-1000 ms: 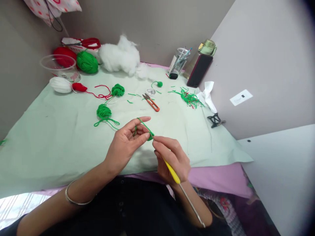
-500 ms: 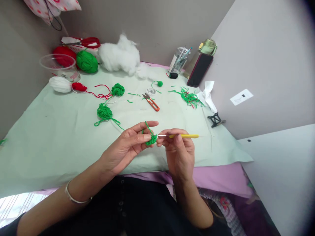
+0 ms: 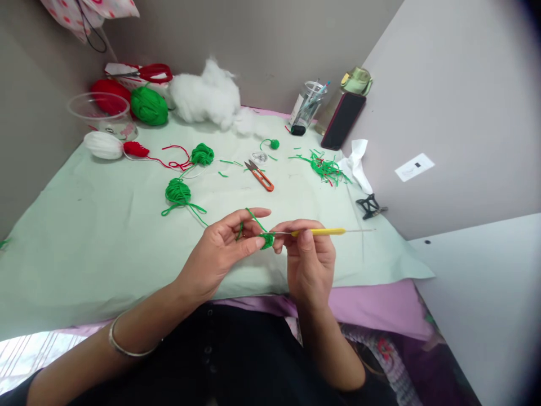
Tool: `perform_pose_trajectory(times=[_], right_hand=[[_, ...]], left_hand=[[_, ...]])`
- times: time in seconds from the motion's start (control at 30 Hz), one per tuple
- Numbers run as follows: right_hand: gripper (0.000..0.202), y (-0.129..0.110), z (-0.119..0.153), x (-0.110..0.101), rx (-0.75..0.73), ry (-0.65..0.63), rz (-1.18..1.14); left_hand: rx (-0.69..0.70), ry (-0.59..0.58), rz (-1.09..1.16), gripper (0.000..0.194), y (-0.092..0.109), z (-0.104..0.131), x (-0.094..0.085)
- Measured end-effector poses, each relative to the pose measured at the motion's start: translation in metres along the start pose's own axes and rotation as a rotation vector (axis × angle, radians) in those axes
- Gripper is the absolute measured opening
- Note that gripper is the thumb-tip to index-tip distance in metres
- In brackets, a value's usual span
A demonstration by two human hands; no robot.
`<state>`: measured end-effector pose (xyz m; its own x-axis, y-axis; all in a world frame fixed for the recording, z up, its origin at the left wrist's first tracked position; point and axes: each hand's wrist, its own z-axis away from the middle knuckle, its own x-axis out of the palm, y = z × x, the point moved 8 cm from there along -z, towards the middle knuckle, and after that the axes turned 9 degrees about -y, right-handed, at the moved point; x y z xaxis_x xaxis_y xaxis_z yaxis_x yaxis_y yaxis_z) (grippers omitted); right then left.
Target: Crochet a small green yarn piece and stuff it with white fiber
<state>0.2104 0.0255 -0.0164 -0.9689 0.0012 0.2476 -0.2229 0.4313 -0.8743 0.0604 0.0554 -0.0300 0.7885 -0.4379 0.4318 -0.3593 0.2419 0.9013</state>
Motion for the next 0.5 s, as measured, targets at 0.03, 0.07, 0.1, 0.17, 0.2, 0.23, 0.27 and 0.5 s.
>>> perform_pose_trajectory(times=[0.03, 0.07, 0.1, 0.17, 0.2, 0.23, 0.27, 0.5], right_hand=[[0.018, -0.001, 0.000, 0.000, 0.002, -0.008, 0.002], [0.019, -0.002, 0.000, 0.001, 0.003, -0.020, 0.016], [0.020, -0.005, 0.001, 0.001, -0.002, -0.032, 0.042], [0.022, -0.012, 0.004, 0.002, -0.040, -0.051, 0.153], [0.022, -0.018, 0.005, 0.004, -0.079, -0.064, 0.237], [0.023, -0.024, 0.007, 0.006, -0.134, -0.083, 0.331], [0.024, -0.030, 0.008, 0.010, -0.205, -0.110, 0.429], [0.027, -0.039, 0.025, 0.039, -0.566, -0.242, 1.003]], left_hand=[[0.004, -0.001, -0.012, 0.031, 0.000, 0.000, -0.001], [0.008, 0.001, -0.027, 0.031, 0.001, 0.000, -0.001], [0.013, 0.002, -0.043, 0.031, 0.001, 0.001, -0.002], [0.025, 0.002, -0.081, 0.032, 0.002, 0.001, -0.003], [0.032, 0.004, -0.103, 0.033, 0.003, 0.001, -0.004], [0.039, 0.013, -0.128, 0.033, 0.004, 0.002, -0.004], [0.047, 0.026, -0.153, 0.033, 0.004, 0.002, -0.005], [0.112, 0.146, -0.221, 0.043, 0.010, 0.007, -0.004]])
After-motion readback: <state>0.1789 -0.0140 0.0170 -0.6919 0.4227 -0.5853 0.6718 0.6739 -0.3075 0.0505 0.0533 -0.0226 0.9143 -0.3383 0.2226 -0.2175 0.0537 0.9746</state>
